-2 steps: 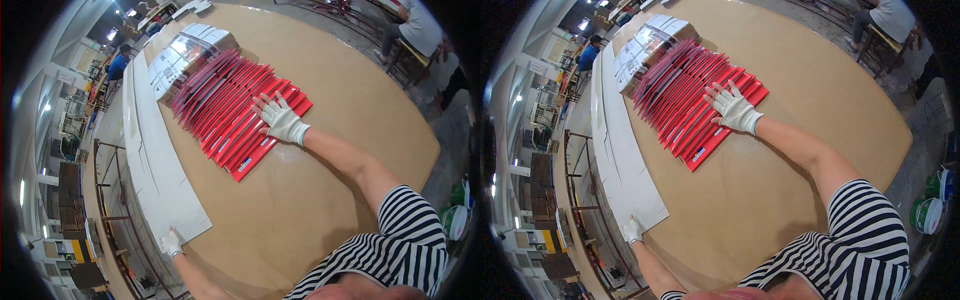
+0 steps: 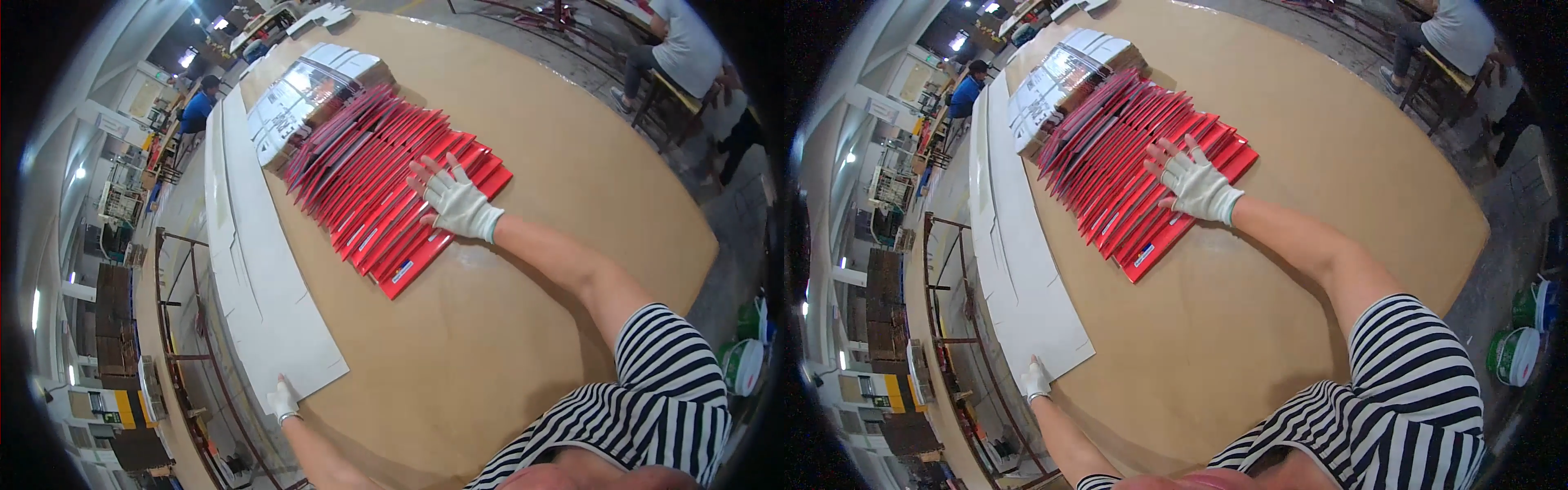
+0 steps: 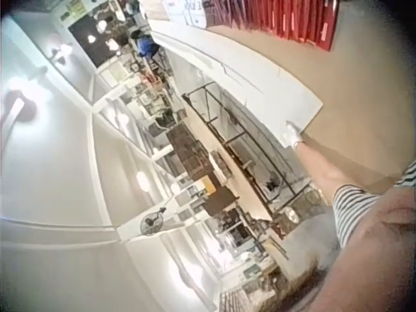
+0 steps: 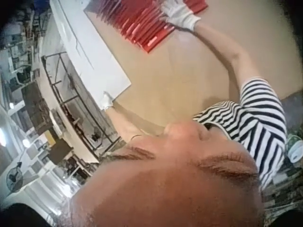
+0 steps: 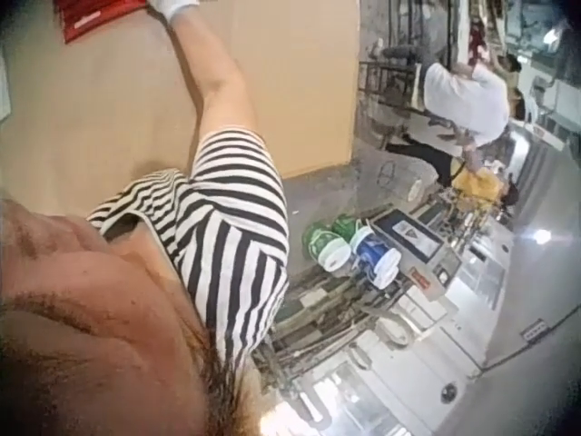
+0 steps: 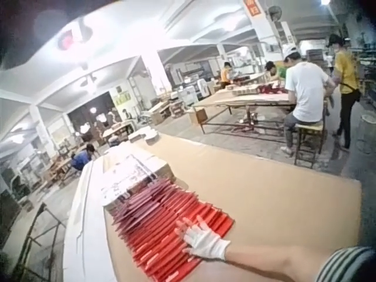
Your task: Folding and stacking printed cardboard boxes at a workstation.
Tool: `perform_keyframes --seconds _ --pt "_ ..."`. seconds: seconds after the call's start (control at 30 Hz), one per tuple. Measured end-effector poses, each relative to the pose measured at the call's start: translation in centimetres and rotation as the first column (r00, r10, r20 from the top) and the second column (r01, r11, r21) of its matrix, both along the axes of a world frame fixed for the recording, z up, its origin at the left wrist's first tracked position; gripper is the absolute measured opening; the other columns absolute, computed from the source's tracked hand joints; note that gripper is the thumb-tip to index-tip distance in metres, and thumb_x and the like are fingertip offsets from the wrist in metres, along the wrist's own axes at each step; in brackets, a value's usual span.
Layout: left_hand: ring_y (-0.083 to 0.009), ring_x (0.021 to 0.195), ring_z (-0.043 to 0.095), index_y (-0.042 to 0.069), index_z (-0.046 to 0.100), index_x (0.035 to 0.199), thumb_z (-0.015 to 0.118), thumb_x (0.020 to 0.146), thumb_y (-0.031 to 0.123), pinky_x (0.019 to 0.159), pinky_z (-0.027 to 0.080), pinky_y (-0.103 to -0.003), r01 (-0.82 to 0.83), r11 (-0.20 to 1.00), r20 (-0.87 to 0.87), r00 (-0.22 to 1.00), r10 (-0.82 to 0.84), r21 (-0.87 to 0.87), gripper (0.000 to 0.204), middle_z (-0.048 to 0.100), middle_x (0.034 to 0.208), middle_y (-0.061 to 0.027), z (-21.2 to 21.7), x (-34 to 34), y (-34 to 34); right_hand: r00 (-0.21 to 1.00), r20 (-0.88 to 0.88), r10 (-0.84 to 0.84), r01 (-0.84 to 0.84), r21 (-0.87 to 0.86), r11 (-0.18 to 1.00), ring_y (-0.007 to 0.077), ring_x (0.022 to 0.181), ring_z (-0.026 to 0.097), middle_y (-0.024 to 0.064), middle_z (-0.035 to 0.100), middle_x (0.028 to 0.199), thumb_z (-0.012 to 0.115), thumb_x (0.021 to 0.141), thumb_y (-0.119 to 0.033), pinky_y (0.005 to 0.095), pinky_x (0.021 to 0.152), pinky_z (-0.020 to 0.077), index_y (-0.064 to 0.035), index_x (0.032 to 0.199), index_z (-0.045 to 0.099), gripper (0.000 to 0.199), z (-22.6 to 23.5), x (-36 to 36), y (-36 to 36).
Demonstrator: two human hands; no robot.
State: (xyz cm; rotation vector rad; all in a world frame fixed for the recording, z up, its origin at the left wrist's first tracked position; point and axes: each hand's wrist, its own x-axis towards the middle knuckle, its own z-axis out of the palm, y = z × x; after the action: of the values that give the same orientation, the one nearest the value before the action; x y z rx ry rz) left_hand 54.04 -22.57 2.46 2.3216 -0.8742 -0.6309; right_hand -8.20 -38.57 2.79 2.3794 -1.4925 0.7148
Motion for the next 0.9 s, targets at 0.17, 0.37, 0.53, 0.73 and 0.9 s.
perform_keyframes --seconds 0.17,0.37,0.53,0.73,0.9 --pt "-0.0401 0.111 0.061 -0.006 0.065 0.113 0.072 0.071 0.068 0.097 0.048 -0.049 -0.272 0.93 0.505 0.855 0.115 0.249 0.085 0.064 0.121 -0.0244 0.1 -5.3 -0.9 1.0 -0.009 0.016 -0.015 0.072 0.997 0.0316 0.148 0.021 0.0133 0.026 0.159 0.058 0.088 -0.05 0.0584 0.118 0.011 -0.0085 0.152 0.031 0.081 -1.3 -1.6 0.3" --pt "-0.0399 0.12 0.056 0.003 0.058 0.128 0.076 0.068 0.063 0.1 0.045 -0.053 -0.311 0.925 0.458 0.87 0.184 0.219 0.087 0.06 0.127 -0.0206 -0.3 -4.3 0.4 0.992 -0.006 0.124 -0.123 0.121 0.985 0.0367 0.142 0.033 0.0191 0.037 0.151 0.062 0.085 -0.03 0.0555 0.116 0.0229 -0.0037 0.141 0.044 0.064 -1.8 -5.2 14.1" --pt "-0.0328 0.1 0.064 0.003 0.045 0.14 0.076 0.074 0.022 0.085 0.052 -0.044 -0.371 0.856 0.321 0.812 0.488 -0.361 0.075 0.063 0.117 -0.0192 -2.1 3.3 4.1 0.991 0.044 0.127 -0.134 0.333 0.933 0.0367 0.139 0.036 0.0196 0.041 0.149 0.061 0.085 -0.028 0.0539 0.115 0.0261 -0.0022 0.139 0.046 0.062 -0.8 -7.3 25.5" --pt "-0.0249 0.089 0.062 -0.007 0.042 0.137 0.059 0.079 0.003 0.078 0.052 -0.037 -0.321 0.713 -0.146 0.944 0.297 -0.624 0.061 0.062 0.109 -0.0132 1.6 -3.5 4.4 0.991 0.114 0.067 -0.113 0.463 0.879 0.0356 0.122 0.051 0.019 0.054 0.132 0.062 0.084 -0.027 0.0483 0.105 0.0383 -0.0029 0.132 0.051 0.055 1.1 -9.2 29.3" --pt "-0.0236 0.112 0.052 -0.004 0.038 0.141 0.046 0.087 0.002 0.098 0.044 -0.037 -0.136 0.68 -0.456 0.832 -0.317 -0.721 0.055 0.053 0.127 -0.013 7.6 -23.6 15.3 0.836 0.472 0.281 -0.474 0.362 0.803 0.0381 0.116 0.056 0.0207 0.059 0.124 0.067 0.085 -0.031 0.0451 0.099 0.0443 -0.0033 0.136 0.049 0.06 3.2 -3.9 30.6"
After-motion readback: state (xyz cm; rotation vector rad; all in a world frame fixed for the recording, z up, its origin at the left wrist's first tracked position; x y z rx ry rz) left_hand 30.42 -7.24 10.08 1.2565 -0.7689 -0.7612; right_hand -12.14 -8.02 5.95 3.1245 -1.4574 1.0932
